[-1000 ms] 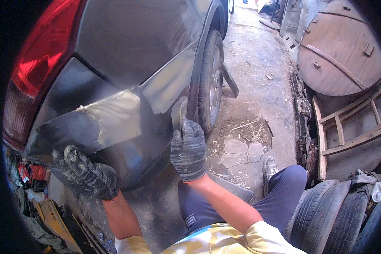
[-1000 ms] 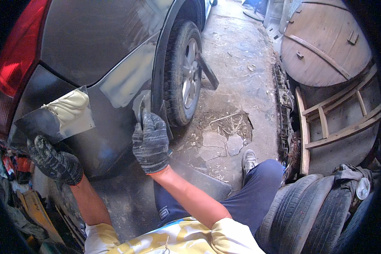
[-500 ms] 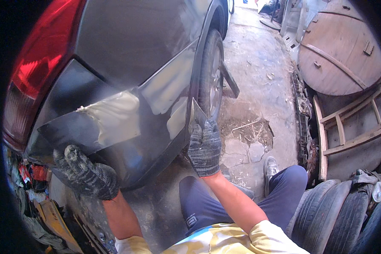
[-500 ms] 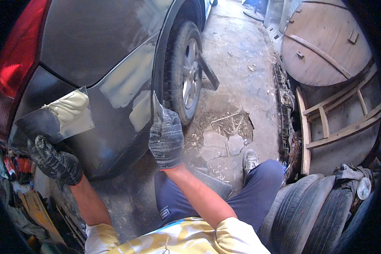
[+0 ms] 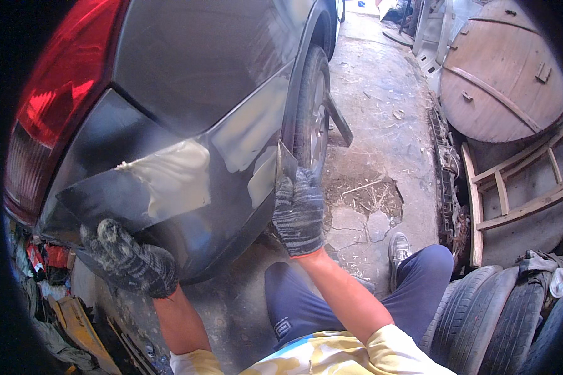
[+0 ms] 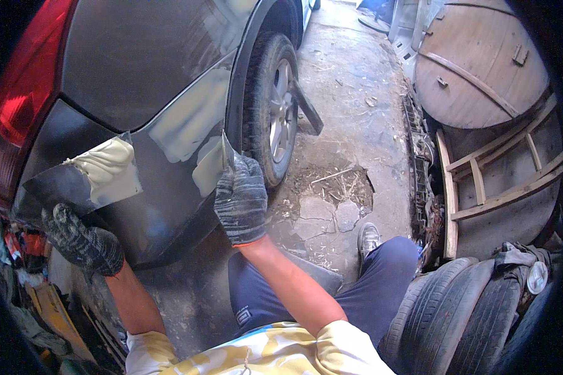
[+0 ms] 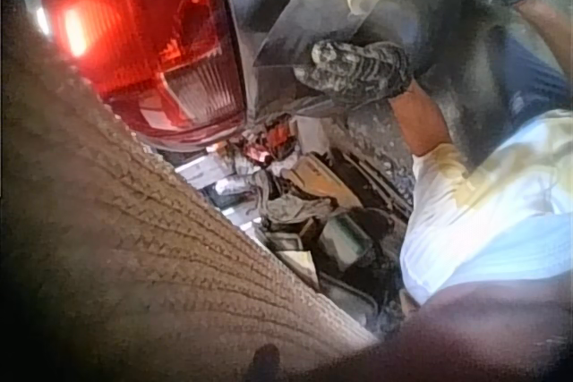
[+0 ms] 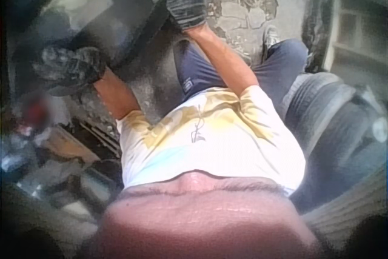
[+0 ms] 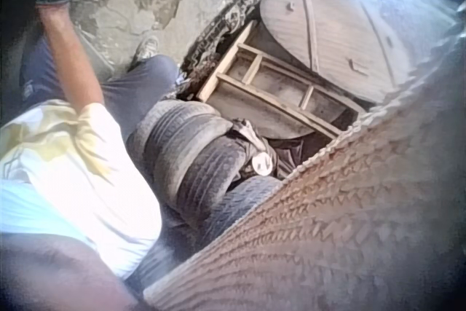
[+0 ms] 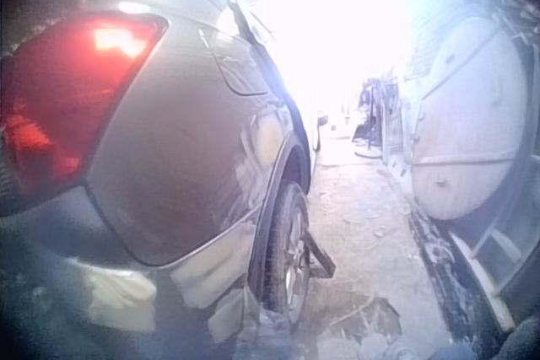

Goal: The person applies body filler to the rear bumper of a dark car using a putty knife, then moves to a white car to apply filler to the front door and front bumper area.

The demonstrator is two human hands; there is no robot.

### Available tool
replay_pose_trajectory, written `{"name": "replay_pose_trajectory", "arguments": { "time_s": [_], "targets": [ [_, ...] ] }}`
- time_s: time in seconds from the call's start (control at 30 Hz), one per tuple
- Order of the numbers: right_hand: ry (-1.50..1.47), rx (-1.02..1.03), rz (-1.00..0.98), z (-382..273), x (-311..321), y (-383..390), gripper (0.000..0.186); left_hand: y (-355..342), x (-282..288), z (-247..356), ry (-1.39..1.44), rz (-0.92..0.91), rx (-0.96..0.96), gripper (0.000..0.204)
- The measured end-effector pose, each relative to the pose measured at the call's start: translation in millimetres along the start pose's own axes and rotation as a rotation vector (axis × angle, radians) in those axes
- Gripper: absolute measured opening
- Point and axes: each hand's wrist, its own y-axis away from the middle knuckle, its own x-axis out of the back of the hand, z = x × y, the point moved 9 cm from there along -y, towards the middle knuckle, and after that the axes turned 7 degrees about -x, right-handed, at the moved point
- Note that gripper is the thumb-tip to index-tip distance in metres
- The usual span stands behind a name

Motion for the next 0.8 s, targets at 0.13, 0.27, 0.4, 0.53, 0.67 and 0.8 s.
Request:
{"name": "replay_pose_trajectory", "arguments": {
  "time_s": [0.13,0.27,0.4,0.53,0.67,0.8],
  "targets": [
    [-0.014,-0.007,-0.046,-3.3,-7.8,2.8,0.03,0.2,-0.9,31.5,-0.314,0.001,-0.355,0.027],
    [0.0,0.038,-0.052,-24.6,-12.1,19.0,0.035,-1.4,2.0,32.3,-0.34,0.02,-0.368,0.026],
    [-0.088,-0.012,-0.206,-41.5,-14.7,43.6,0.044,-1.6,5.2,32.0,-0.347,0.03,-0.347,0.026],
    [-0.143,0.013,-0.159,-21.3,6.4,37.2,0.039,-1.3,11.2,10.2,-0.202,0.051,-0.113,0.026],
    [-0.076,-0.346,-0.139,44.0,10.5,31.8,0.03,1.3,5.4,29.9,-0.355,0.005,-0.391,0.027],
    [0.078,-0.195,-0.114,43.5,12.4,32.5,0.029,1.6,5.7,34.0,-0.325,0.012,-0.408,0.027]
  ]
}}
